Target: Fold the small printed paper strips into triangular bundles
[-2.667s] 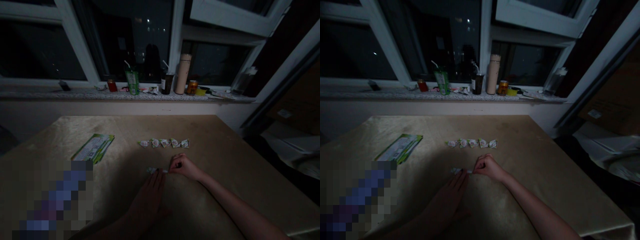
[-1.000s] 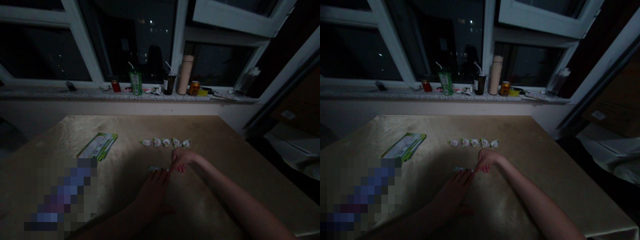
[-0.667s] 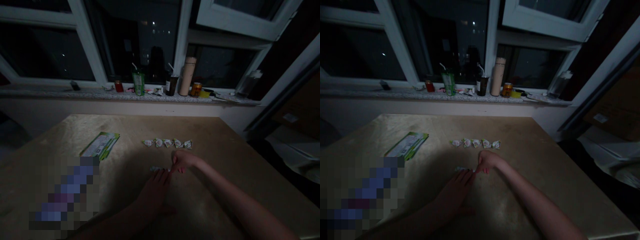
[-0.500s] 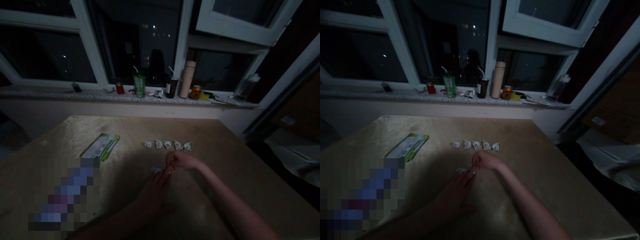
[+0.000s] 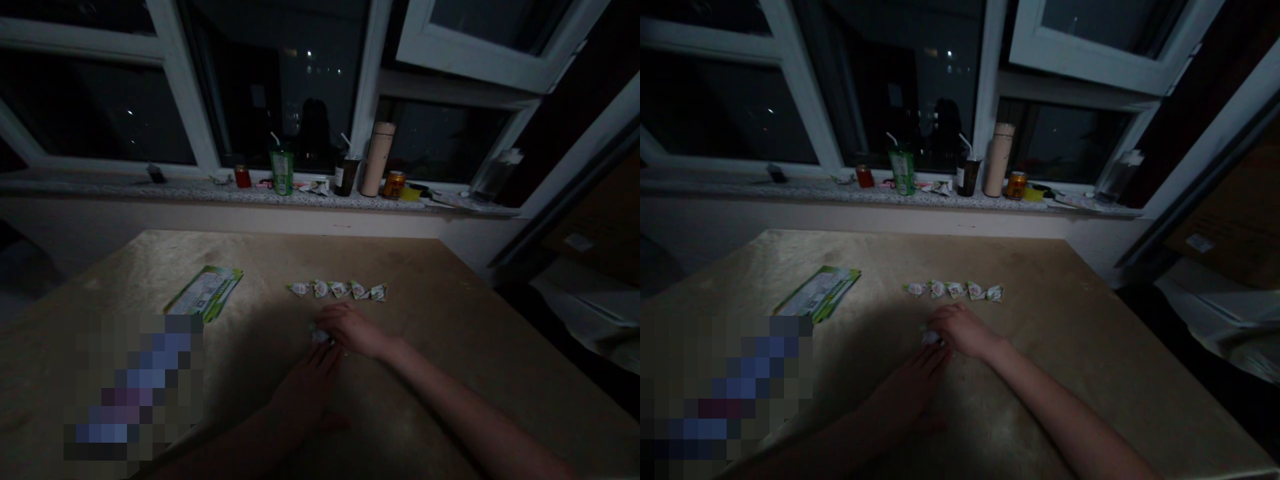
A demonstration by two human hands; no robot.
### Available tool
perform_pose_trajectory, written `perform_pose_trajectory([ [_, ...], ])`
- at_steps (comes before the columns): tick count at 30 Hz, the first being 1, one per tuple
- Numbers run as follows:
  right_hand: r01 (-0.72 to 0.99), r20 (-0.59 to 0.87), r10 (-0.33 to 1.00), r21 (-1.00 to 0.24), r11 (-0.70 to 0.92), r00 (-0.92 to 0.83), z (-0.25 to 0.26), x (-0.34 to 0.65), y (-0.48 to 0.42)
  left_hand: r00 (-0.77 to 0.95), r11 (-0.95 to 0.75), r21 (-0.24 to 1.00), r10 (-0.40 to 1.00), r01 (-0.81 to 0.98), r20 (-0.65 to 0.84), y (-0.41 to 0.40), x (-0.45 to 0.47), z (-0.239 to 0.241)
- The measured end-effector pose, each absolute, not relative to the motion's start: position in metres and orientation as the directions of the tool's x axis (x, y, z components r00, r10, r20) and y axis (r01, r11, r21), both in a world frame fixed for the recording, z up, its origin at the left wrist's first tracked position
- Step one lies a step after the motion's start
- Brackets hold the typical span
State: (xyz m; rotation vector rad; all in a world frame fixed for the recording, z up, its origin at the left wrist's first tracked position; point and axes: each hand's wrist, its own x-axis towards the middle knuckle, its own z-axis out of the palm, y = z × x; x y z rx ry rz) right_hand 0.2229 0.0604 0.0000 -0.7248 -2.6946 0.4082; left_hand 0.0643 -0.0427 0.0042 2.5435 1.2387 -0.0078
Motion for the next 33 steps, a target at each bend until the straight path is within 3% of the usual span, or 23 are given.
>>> perform_pose_trajectory([
  [6,0.485,0.152,0.523,-0.228,0.844,-0.839,-0.003,0.252,0.034,0.622,-0.575,0.252,0.759,0.778,-0.189,-0.046,0.059,0.008],
  [13,0.442,0.106,0.495,-0.318,0.839,-0.862,-0.001,0.252,0.023,0.666,-0.623,0.237,0.713,0.745,-0.219,-0.041,0.054,0.016],
  [20,0.506,0.141,0.573,-0.333,0.796,-0.807,0.005,0.262,0.01,0.614,-0.571,0.225,0.726,0.789,-0.31,-0.045,0.051,0.032],
  [25,0.5,0.121,0.583,-0.395,0.771,-0.804,0.008,0.269,-0.006,0.519,-0.482,0.195,0.811,0.854,-0.269,-0.049,0.053,0.032],
  [33,0.519,0.072,0.605,-0.442,0.732,-0.793,0.0,0.27,-0.019,0.568,-0.533,0.211,0.805,0.819,-0.172,-0.044,0.051,0.007],
])
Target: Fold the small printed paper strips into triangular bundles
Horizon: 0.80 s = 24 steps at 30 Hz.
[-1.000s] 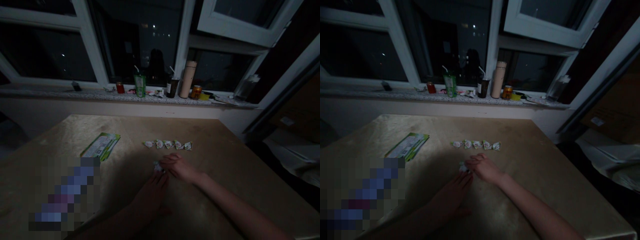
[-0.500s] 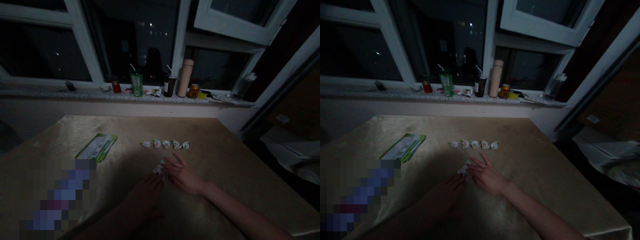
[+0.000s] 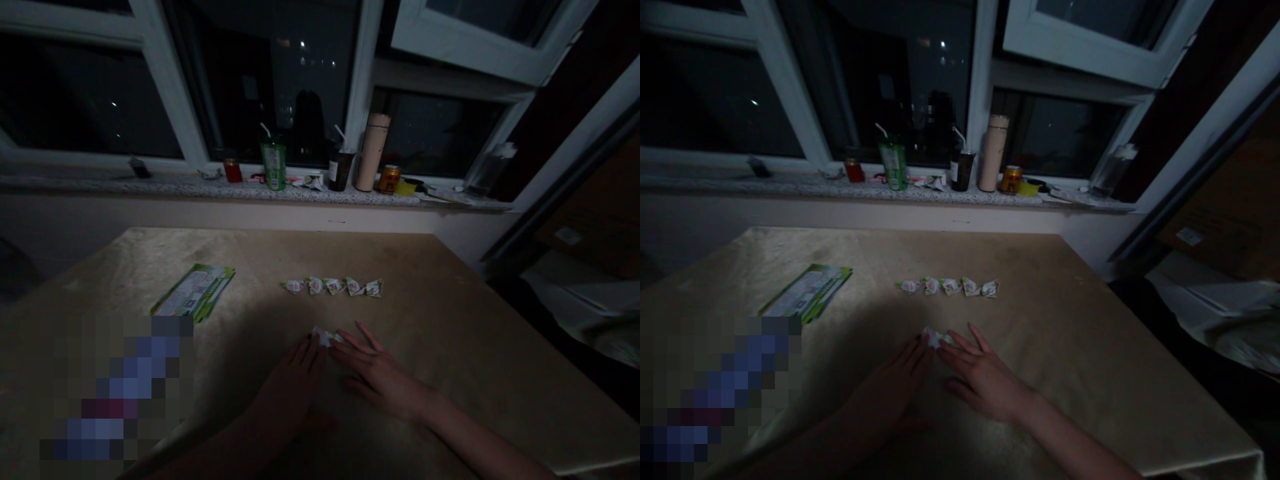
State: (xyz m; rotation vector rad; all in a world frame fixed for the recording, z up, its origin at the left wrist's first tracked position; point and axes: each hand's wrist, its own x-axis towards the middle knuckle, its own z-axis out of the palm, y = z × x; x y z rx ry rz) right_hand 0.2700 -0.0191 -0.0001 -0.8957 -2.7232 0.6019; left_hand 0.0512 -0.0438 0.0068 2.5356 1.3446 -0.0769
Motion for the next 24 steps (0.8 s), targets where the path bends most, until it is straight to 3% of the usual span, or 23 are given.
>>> perform_pose_trajectory([
  [7,0.497,0.082,0.614,-0.508,0.704,-0.785,-0.002,0.27,-0.024,0.606,-0.581,0.194,0.786,0.791,-0.12,-0.038,0.05,0.001],
  [13,0.681,0.227,0.847,-0.513,0.523,-0.481,-0.018,0.281,-0.007,0.597,-0.561,0.244,0.794,0.791,-0.113,-0.041,0.058,-0.002],
  [24,0.682,-0.073,0.902,-0.68,0.268,-0.426,-0.007,0.261,-0.008,0.581,-0.549,0.231,0.808,0.803,-0.098,-0.046,0.066,-0.006],
])
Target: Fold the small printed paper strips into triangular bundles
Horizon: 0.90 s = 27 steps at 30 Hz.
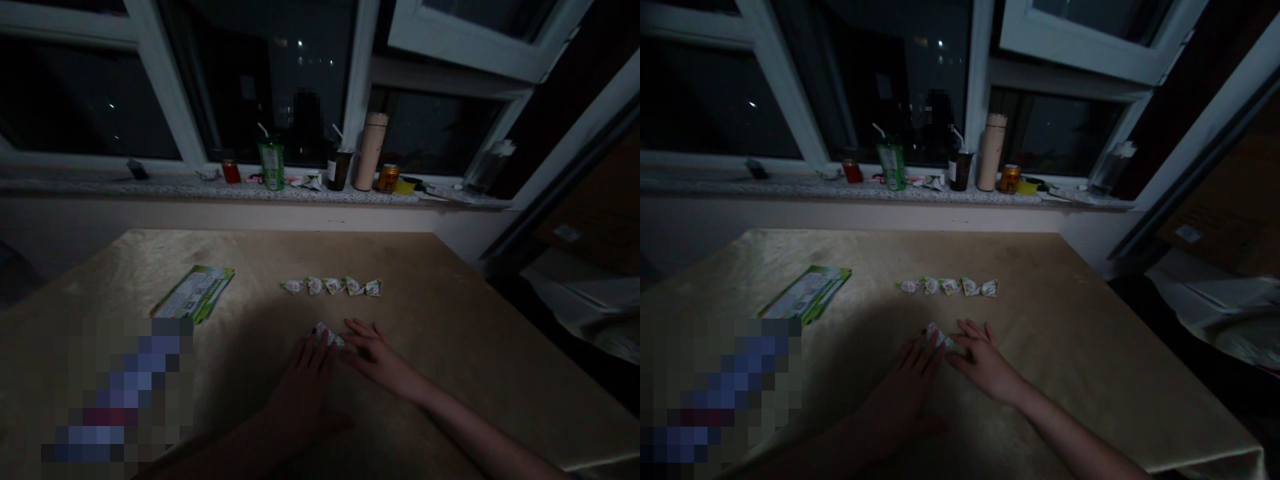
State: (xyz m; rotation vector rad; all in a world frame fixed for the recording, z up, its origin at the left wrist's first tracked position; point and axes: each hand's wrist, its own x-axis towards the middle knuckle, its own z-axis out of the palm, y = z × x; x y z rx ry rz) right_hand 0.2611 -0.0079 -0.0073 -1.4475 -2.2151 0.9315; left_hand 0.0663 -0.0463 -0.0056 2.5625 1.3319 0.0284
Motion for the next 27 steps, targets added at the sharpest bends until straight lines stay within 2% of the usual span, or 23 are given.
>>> perform_pose_trajectory([
  [5,0.664,-0.1,0.912,-0.717,0.211,-0.398,-0.005,0.26,-0.008,0.572,-0.539,0.226,0.812,0.811,-0.118,-0.046,0.067,-0.005],
  [9,0.647,-0.072,0.894,-0.716,0.262,-0.442,-0.008,0.257,-0.018,0.577,-0.545,0.22,0.808,0.809,-0.122,-0.046,0.068,-0.003],
  [14,0.61,0.006,0.867,-0.708,0.356,-0.498,-0.013,0.25,-0.034,0.607,-0.581,0.235,0.793,0.779,-0.054,-0.045,0.065,-0.007],
  [19,0.606,0.04,0.861,-0.694,0.389,-0.507,-0.022,0.249,-0.042,0.594,-0.567,0.223,0.801,0.793,-0.072,-0.046,0.064,-0.01],
  [23,0.621,0.092,0.86,-0.653,0.433,-0.503,-0.022,0.248,-0.045,0.597,-0.563,0.24,0.796,0.791,-0.099,-0.046,0.066,-0.006],
  [27,0.663,0.148,0.84,-0.55,0.509,-0.522,-0.016,0.244,-0.049,0.586,-0.554,0.231,0.805,0.799,-0.095,-0.047,0.067,-0.006],
])
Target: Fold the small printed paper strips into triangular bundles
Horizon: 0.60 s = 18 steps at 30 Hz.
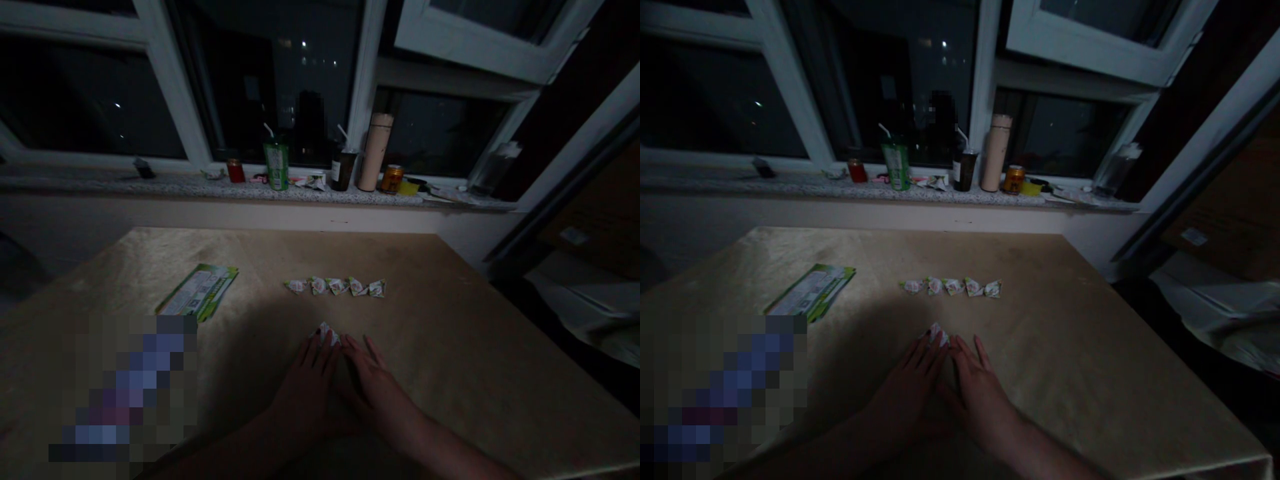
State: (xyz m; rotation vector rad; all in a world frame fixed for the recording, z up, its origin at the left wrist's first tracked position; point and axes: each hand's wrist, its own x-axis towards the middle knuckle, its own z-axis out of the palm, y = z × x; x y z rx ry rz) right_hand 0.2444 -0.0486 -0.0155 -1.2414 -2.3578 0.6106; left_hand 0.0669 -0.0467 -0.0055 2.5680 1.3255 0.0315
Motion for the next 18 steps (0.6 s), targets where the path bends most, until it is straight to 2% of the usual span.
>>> perform_pose_trajectory([
  [4,0.681,0.197,0.81,-0.453,0.575,-0.553,-0.013,0.241,-0.05,0.606,-0.581,0.234,0.793,0.78,-0.051,-0.046,0.066,-0.009],
  [8,0.703,0.208,0.81,-0.409,0.582,-0.549,-0.021,0.238,-0.05,0.607,-0.583,0.246,0.795,0.775,-0.027,-0.045,0.064,-0.014],
  [11,0.701,0.236,0.82,-0.429,0.57,-0.522,-0.025,0.236,-0.049,0.609,-0.587,0.247,0.793,0.771,-0.014,-0.045,0.065,-0.015],
  [18,0.662,0.252,0.809,-0.472,0.582,-0.531,-0.011,0.237,-0.046,0.592,-0.562,0.225,0.801,0.796,-0.094,-0.044,0.067,-0.006],
])
